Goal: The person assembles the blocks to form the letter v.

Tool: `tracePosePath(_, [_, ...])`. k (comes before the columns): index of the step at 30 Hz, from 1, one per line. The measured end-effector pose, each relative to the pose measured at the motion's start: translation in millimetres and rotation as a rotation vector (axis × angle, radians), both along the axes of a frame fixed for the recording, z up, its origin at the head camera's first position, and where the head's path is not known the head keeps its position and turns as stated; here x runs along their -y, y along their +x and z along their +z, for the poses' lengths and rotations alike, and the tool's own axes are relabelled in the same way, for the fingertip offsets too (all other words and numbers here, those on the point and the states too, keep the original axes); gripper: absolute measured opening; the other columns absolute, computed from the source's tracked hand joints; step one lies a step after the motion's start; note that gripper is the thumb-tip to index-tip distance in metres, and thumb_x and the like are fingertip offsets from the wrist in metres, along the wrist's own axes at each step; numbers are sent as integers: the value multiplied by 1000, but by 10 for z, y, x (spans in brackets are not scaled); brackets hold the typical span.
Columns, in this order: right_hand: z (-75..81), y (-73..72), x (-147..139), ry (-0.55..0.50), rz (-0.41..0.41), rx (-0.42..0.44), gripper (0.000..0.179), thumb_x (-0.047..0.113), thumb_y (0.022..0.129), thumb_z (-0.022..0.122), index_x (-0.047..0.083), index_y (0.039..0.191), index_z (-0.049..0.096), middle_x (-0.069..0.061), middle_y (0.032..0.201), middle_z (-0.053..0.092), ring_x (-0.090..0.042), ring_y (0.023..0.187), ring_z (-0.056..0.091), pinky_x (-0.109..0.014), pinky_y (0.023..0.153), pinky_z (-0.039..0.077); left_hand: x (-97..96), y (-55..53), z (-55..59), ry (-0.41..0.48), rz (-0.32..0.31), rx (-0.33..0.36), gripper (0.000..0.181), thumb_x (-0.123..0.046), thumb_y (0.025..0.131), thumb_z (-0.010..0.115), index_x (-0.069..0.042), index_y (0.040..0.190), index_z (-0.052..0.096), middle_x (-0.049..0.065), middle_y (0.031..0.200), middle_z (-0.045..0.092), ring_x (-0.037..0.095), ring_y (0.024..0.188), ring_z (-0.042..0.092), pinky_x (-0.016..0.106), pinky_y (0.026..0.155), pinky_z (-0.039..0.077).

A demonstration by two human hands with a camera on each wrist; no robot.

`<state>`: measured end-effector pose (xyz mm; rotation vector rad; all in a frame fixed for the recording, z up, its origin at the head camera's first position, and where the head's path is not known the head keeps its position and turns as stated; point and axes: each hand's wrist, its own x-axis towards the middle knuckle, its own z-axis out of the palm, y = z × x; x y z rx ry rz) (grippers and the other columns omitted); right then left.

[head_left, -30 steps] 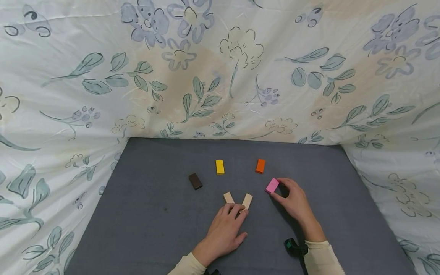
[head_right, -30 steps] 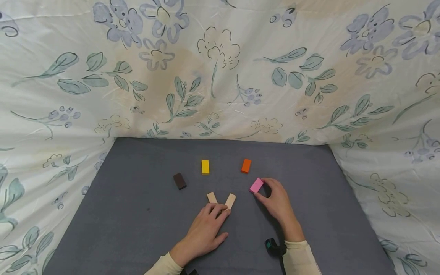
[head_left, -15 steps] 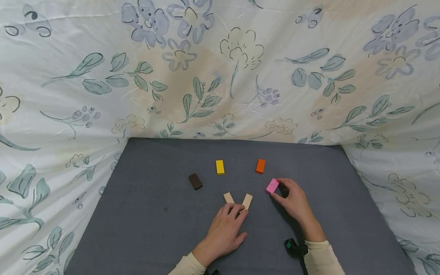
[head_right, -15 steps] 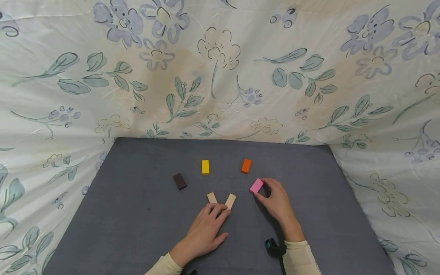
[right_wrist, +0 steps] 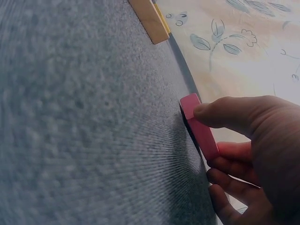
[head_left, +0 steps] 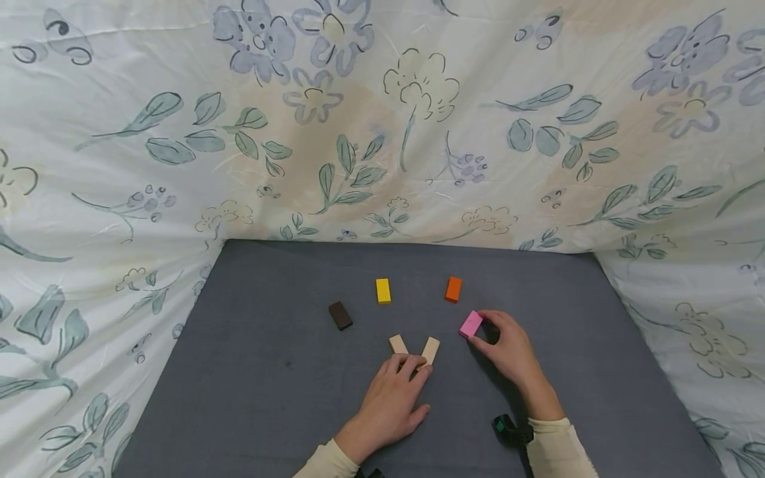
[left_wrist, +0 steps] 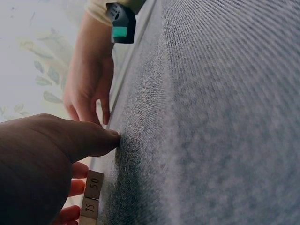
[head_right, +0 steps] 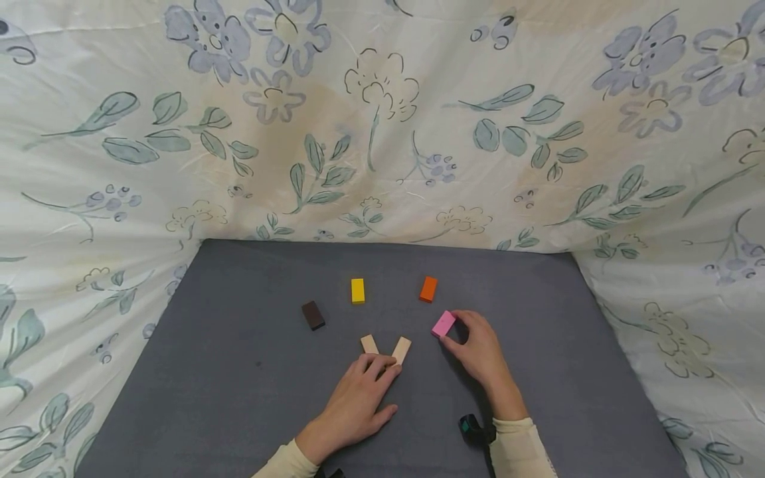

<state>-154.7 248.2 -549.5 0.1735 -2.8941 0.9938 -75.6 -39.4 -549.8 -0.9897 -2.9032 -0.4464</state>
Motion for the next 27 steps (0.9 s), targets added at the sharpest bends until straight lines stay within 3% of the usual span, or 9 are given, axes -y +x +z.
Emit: tracePosePath(27, [-17, 9, 55, 24, 14, 1, 60, 22, 93, 88, -1, 144, 65, -27, 144, 62, -47, 136, 52, -69, 115, 37, 4, -1, -28, -19, 3, -6, 61, -50, 96, 82, -22, 148, 64, 0, 148, 55, 23, 133, 49, 46, 113, 45])
